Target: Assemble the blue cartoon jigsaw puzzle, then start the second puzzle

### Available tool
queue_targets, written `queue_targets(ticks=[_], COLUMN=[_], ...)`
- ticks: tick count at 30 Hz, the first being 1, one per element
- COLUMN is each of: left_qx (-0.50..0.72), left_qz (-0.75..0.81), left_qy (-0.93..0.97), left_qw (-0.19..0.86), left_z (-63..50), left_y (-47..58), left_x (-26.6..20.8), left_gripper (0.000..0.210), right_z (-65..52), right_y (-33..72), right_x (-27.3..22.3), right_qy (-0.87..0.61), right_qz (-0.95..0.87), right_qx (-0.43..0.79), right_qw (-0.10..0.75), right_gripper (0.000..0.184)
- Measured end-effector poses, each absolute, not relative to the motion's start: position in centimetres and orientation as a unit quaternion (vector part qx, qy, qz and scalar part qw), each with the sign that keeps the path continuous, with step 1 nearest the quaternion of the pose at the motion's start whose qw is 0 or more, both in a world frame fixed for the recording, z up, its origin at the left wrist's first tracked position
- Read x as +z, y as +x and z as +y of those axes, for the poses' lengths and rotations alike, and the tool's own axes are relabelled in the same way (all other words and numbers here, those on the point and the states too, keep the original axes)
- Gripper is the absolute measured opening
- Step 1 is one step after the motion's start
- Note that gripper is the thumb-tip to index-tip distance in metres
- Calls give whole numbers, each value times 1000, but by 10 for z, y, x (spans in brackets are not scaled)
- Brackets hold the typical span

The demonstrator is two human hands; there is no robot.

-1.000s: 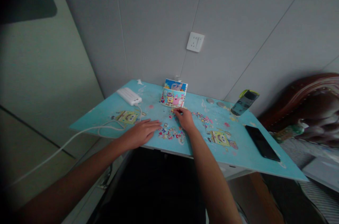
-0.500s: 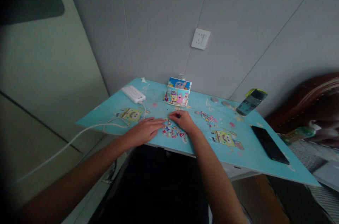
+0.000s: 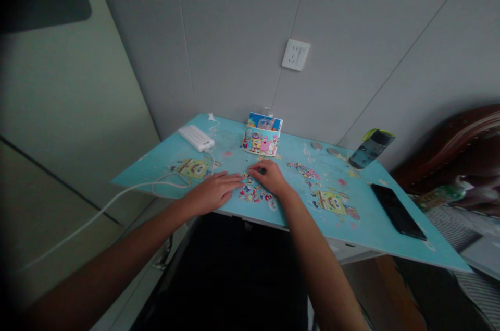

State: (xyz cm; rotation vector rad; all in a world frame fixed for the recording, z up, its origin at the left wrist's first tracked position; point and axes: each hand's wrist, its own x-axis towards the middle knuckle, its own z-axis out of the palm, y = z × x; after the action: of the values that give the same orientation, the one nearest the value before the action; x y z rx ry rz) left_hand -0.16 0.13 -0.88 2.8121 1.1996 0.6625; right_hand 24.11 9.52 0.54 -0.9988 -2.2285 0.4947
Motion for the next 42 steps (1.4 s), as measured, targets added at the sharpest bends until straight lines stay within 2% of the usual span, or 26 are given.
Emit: queue_targets(ticks=[6, 16, 25, 31, 42], left_qx=[213, 213, 210, 209, 210], left_qz=[384, 386, 380, 380, 377], left_qy=[898, 898, 901, 901, 902], left_qw=[1, -1, 1, 4, 6], left_z=[1, 1, 4, 4, 3], left_y=[-1, -2, -3, -3, -4], left_x=[-9, -10, -14, -13, -11], left_gripper=[41, 42, 43, 43, 44], right_z=[97, 91, 123, 135, 141], right_y=[231, 228, 283, 326, 336], right_x=[-1, 3, 5, -1, -4], right_qy=[-352, -382, -601, -693, -732], right_qz=[-868, -848, -682, -610, -591], right_qx=[184, 221, 108, 66, 14], right_qw=[299, 294, 402, 379, 340], right_gripper=[14, 19, 33, 28, 26])
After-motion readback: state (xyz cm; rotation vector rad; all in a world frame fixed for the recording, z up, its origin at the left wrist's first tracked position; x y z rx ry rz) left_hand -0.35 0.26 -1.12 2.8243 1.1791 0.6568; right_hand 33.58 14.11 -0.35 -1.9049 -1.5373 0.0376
